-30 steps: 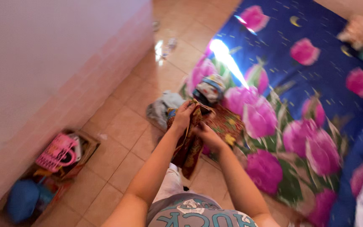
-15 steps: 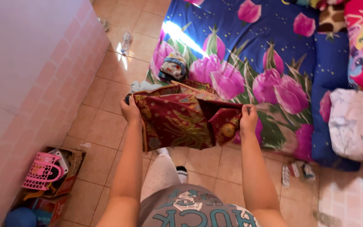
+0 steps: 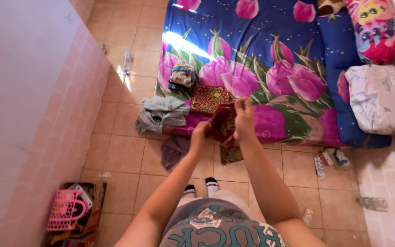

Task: The person folds several pieces of fabric and a towel by hand on a bed and then organizes various small household items on the floor, including a bottle, pill strips, and a case.

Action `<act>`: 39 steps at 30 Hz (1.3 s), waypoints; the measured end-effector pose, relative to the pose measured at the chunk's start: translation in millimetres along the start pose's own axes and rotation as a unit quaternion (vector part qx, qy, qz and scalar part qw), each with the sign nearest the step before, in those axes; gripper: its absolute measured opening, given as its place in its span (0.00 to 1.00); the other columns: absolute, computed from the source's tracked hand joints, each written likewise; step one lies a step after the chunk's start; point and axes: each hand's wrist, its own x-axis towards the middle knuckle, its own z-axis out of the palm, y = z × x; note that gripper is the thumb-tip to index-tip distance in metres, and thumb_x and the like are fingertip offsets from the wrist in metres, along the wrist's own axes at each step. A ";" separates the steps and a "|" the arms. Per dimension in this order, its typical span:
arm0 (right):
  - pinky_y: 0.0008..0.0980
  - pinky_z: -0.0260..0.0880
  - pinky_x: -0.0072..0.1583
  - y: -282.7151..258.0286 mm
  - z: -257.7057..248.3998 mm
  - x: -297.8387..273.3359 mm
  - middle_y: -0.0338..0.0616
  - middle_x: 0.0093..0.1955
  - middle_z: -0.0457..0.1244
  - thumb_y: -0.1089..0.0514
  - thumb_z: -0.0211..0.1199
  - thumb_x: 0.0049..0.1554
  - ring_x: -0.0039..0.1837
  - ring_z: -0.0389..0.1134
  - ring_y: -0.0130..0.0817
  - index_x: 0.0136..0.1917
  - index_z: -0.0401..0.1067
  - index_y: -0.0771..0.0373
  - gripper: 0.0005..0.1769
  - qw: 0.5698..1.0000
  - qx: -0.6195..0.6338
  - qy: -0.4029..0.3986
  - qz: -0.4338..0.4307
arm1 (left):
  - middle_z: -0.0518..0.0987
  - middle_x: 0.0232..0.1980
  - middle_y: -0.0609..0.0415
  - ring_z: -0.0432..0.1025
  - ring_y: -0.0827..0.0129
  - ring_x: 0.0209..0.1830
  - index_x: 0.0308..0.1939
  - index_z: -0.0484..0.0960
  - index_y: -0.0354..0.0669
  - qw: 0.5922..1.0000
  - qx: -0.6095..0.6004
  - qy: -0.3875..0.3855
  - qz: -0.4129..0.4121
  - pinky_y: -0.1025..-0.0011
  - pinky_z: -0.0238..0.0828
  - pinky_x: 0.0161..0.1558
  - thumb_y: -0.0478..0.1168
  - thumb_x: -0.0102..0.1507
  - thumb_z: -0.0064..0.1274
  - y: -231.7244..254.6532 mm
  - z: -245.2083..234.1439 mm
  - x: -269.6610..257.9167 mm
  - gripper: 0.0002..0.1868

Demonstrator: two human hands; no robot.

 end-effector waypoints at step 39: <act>0.33 0.72 0.57 -55.4 -232.6 31.1 0.44 0.54 0.67 0.64 0.61 0.67 0.53 0.69 0.33 0.56 0.72 0.64 0.04 0.821 -0.233 0.295 -0.430 | 0.84 0.39 0.48 0.79 0.52 0.40 0.44 0.87 0.49 0.957 0.253 -0.123 -0.063 0.59 0.74 0.39 0.57 0.53 0.68 -3.8 -36.9 -11.6 0.22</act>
